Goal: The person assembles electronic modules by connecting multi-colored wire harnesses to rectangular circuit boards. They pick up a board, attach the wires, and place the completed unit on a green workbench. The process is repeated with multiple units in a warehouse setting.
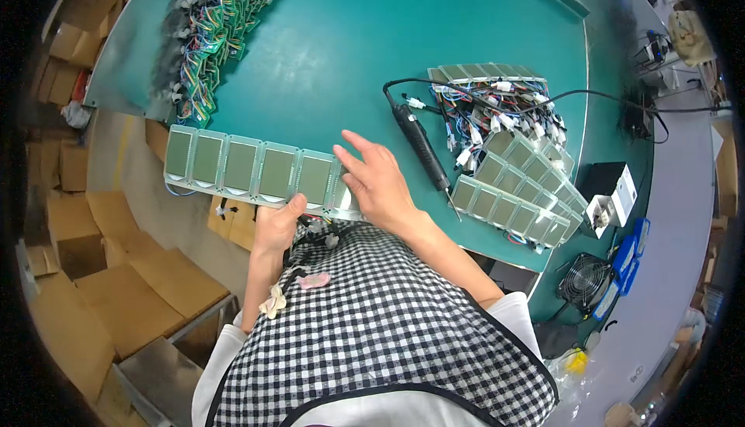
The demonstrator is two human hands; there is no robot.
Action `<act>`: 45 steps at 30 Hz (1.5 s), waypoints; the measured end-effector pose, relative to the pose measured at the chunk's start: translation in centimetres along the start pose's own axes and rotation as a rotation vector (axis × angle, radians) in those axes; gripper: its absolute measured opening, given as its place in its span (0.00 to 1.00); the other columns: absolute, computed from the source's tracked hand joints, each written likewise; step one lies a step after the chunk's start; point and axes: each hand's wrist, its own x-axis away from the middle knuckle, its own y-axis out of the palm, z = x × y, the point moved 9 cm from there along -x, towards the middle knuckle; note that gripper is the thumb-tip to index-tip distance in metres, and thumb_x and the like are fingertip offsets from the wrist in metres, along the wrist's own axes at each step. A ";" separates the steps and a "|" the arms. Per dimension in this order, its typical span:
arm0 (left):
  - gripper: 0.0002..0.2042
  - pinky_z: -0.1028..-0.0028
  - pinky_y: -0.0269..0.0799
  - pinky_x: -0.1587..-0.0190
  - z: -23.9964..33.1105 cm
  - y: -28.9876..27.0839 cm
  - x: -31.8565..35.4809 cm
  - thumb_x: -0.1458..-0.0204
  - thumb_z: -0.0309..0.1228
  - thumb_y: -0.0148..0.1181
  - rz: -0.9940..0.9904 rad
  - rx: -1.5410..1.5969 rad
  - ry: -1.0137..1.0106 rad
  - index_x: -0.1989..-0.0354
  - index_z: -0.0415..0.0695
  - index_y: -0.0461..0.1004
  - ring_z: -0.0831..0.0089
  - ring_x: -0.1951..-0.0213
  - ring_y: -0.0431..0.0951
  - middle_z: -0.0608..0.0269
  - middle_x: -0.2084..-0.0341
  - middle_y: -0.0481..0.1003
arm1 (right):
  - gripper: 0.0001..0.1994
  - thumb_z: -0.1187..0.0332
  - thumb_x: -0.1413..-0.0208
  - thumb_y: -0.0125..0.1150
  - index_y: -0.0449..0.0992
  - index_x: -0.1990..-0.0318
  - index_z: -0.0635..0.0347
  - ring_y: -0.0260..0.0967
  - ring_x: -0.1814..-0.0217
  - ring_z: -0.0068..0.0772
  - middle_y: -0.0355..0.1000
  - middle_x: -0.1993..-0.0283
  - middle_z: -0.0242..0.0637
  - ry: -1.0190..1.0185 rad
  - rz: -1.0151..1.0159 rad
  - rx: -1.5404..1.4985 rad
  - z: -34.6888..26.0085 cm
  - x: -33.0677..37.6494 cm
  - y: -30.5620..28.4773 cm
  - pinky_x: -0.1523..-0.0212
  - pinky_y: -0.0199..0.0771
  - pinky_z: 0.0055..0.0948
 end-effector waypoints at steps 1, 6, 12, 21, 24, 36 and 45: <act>0.20 0.74 0.67 0.56 0.3 -0.1 0.1 0.52 0.32 0.59 -0.004 -0.020 -0.003 0.52 0.34 0.66 0.72 0.59 0.71 0.59 0.59 0.70 | 0.20 0.74 0.56 0.57 0.69 0.51 0.58 0.62 0.48 0.48 0.60 0.44 0.45 -0.006 0.032 0.024 -0.3 0.0 0.1 0.47 0.58 0.45; 0.18 0.76 0.67 0.56 1.8 -0.3 0.4 0.50 0.31 0.58 0.006 -0.111 0.042 0.53 0.34 0.67 0.74 0.59 0.70 0.60 0.60 0.71 | 0.15 0.75 0.59 0.60 0.74 0.59 0.60 0.64 0.50 0.46 0.66 0.50 0.44 -0.011 0.228 0.080 -1.0 0.7 0.4 0.48 0.59 0.45; 0.17 0.76 0.67 0.57 2.2 -0.7 0.4 0.50 0.30 0.57 0.038 -0.096 0.028 0.53 0.34 0.67 0.75 0.60 0.70 0.61 0.60 0.71 | 0.09 0.76 0.62 0.62 0.75 0.69 0.61 0.66 0.56 0.42 0.70 0.58 0.41 -0.071 0.318 0.023 -1.5 0.3 0.1 0.51 0.62 0.46; 0.14 0.74 0.63 0.55 2.3 -4.7 -1.0 0.51 0.28 0.58 0.256 0.161 0.109 0.57 0.34 0.68 0.73 0.61 0.70 0.62 0.62 0.71 | 0.04 0.77 0.61 0.61 0.73 0.76 0.62 0.66 0.72 0.36 0.69 0.74 0.36 0.010 0.074 -0.291 -1.0 1.1 0.8 0.72 0.66 0.29; 0.16 0.74 0.63 0.54 1.6 -7.2 -0.7 0.52 0.28 0.58 0.300 0.021 0.082 0.56 0.35 0.67 0.73 0.60 0.70 0.62 0.62 0.70 | 0.03 0.74 0.57 0.59 0.73 0.76 0.65 0.68 0.74 0.39 0.69 0.76 0.40 0.612 0.055 -0.232 9.5 3.9 3.8 0.73 0.67 0.30; 0.16 0.76 0.66 0.57 1.7 -1.3 -0.8 0.55 0.27 0.62 0.086 -0.121 0.032 0.57 0.36 0.69 0.75 0.63 0.70 0.64 0.64 0.72 | 0.27 0.72 0.57 0.58 0.62 0.45 0.59 0.55 0.42 0.49 0.55 0.41 0.47 -0.052 -0.052 -0.090 -1.1 -3.8 3.3 0.45 0.58 0.39; 0.19 0.76 0.67 0.56 -0.1 -0.9 -1.1 0.55 0.22 0.58 -0.024 -0.133 0.000 0.52 0.36 0.66 0.76 0.58 0.70 0.63 0.60 0.70 | 0.14 0.73 0.58 0.60 0.75 0.60 0.60 0.65 0.51 0.46 0.70 0.54 0.40 -0.153 0.094 0.054 -1.9 -3.4 4.1 0.53 0.66 0.39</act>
